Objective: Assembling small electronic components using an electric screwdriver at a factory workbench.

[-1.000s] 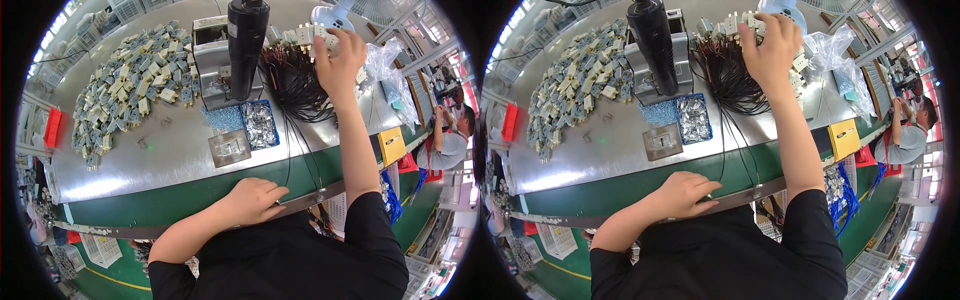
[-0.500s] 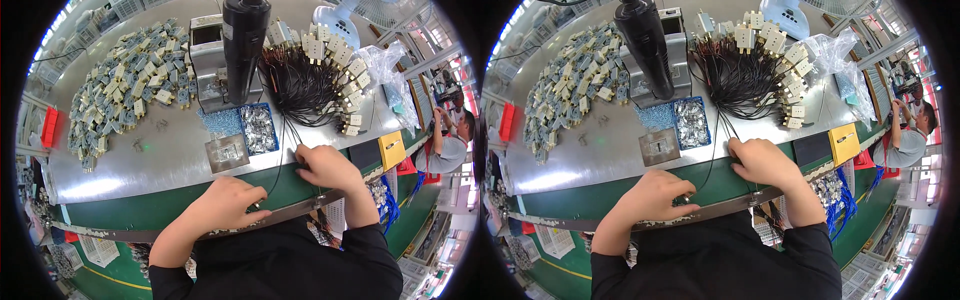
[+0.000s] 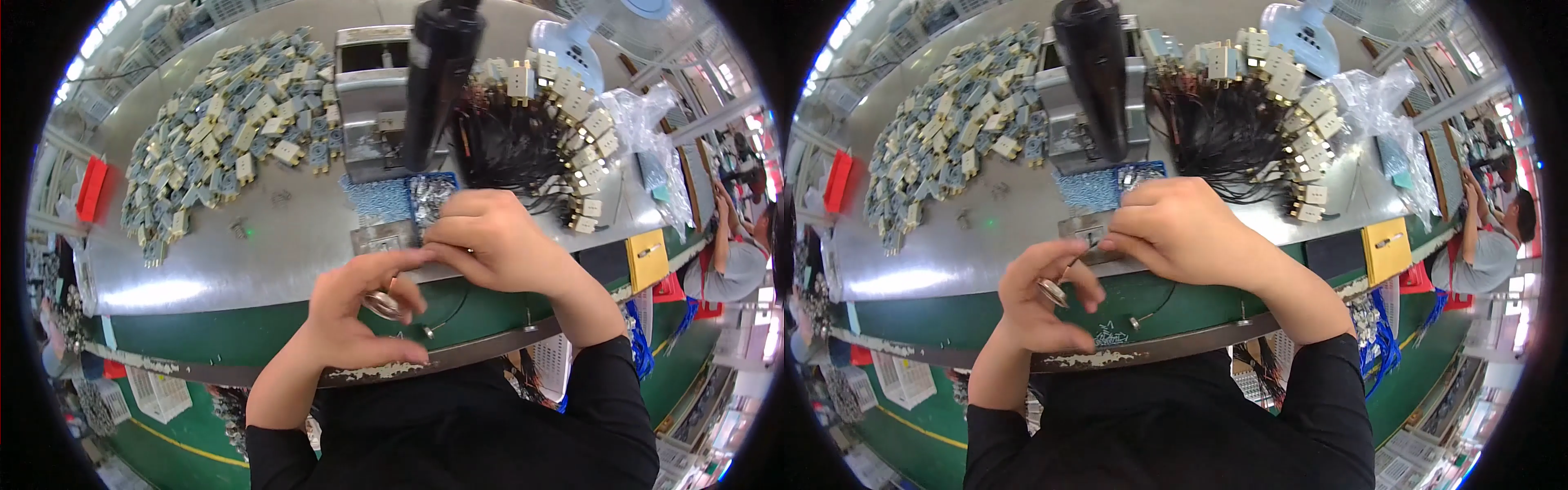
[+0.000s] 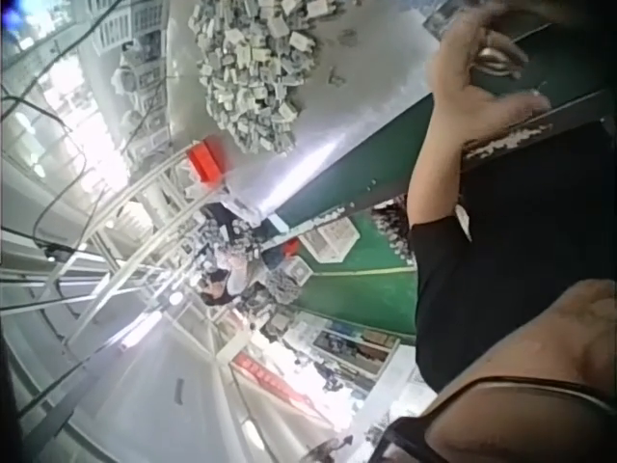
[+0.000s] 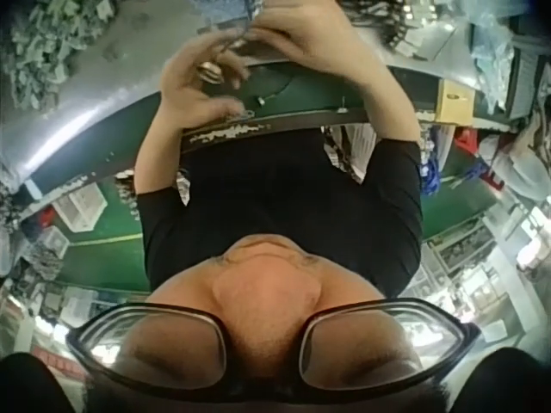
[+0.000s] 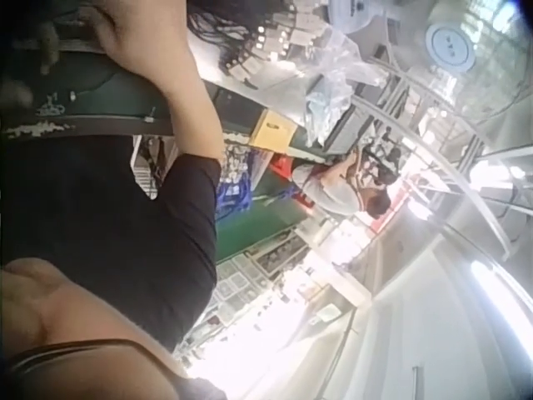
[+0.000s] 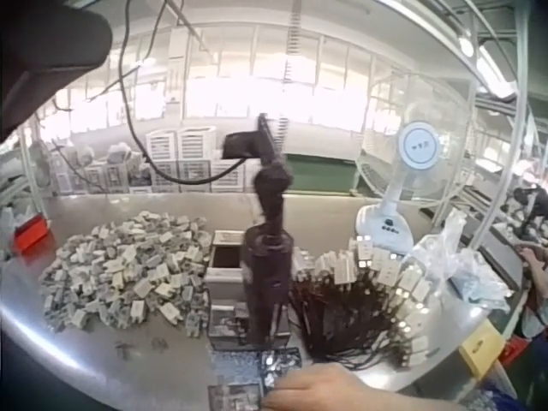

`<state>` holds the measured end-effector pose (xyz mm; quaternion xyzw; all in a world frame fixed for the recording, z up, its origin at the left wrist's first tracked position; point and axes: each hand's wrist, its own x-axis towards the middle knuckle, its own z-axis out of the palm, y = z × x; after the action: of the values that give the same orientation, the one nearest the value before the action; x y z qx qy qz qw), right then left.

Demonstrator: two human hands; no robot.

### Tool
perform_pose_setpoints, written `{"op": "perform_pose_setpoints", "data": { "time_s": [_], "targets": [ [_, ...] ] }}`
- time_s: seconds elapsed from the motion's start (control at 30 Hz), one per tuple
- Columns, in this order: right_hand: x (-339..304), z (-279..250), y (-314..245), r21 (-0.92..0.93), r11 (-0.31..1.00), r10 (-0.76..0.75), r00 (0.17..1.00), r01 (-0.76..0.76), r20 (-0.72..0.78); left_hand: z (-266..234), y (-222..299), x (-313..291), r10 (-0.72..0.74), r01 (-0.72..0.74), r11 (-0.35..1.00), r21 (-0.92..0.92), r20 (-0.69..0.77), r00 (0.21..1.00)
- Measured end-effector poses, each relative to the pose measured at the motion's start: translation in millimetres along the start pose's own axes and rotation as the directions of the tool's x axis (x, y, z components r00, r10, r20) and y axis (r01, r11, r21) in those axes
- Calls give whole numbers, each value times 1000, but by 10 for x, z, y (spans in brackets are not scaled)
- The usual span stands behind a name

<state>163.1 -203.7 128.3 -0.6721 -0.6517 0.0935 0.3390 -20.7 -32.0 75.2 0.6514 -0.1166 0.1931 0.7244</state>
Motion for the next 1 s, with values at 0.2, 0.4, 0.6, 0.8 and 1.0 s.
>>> {"op": "perform_pose_setpoints", "data": {
  "time_s": [0.2,0.4,0.6,0.8,1.0],
  "targets": [
    [327,380,0,176,981,-63,992,81,-106,-277,80,-13,-65,72,997,17,-276,959],
    [374,375,68,259,963,-59,997,68,-42,-463,-91,-31,-302,233,796,-558,-32,953],
    [374,341,31,279,960,-28,1000,28,-3,-405,79,29,-453,397,530,-749,145,880],
    [295,344,173,292,945,-139,989,147,-47,-271,124,-29,-450,391,876,-284,-186,873],
    [300,355,85,230,965,-113,991,127,-70,-319,-10,-90,-392,313,868,-384,-145,909]
  ]
}}
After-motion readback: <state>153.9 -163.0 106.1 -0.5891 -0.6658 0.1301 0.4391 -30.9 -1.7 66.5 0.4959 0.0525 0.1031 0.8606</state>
